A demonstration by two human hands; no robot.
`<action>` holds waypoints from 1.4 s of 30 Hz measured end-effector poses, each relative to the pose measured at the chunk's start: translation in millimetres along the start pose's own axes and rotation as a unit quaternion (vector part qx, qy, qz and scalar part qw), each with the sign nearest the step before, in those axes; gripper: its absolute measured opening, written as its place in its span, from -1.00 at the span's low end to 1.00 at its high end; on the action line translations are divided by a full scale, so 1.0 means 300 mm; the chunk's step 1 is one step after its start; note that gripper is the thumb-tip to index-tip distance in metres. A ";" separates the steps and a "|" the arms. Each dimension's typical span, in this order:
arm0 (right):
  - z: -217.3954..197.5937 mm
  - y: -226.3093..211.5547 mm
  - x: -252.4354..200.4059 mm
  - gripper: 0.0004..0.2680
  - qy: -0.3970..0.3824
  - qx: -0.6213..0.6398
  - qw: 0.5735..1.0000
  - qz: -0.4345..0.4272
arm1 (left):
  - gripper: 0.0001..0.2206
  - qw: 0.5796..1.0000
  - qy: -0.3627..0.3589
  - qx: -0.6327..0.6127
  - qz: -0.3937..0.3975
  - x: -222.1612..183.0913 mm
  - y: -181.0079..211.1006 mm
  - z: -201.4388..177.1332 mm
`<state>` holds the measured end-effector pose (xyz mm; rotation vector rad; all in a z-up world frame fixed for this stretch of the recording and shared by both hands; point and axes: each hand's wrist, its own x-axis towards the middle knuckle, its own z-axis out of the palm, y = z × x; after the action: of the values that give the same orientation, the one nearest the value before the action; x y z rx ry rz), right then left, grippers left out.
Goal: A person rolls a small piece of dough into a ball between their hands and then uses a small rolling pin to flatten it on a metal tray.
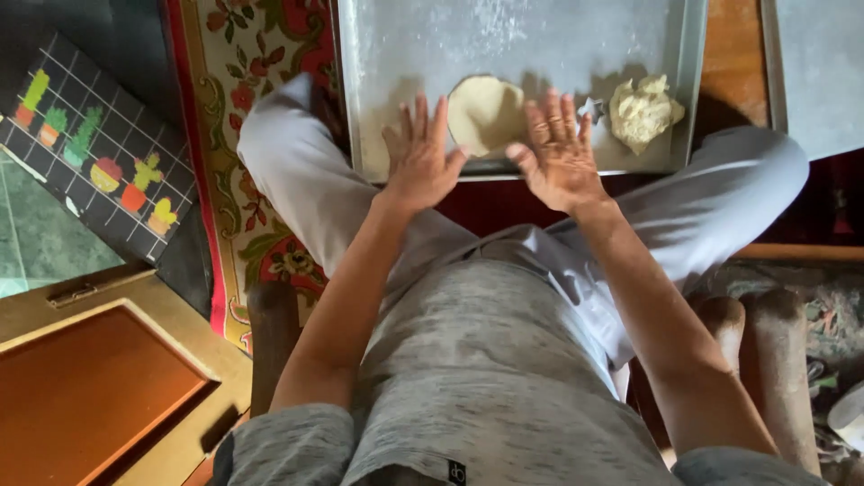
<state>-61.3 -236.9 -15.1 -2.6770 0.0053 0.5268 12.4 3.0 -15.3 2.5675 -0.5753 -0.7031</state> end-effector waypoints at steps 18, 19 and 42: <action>0.044 0.096 0.258 -0.72 0.181 -0.168 0.969 0.007 | -0.68 0.998 0.041 0.005 0.043 0.372 0.028 -0.011; 0.045 0.084 0.270 -0.70 0.161 -0.137 0.977 0.017 | -0.78 0.998 0.043 -0.025 0.035 0.375 0.033 -0.021; -0.140 0.028 0.298 -0.80 -0.014 0.116 0.991 0.060 | -0.79 0.998 -0.055 -0.031 0.024 0.342 0.090 -0.173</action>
<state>36.2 -254.5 -15.6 -2.4528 0.2073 0.5630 114.2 -54.9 -0.3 2.4612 -0.6369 -0.8374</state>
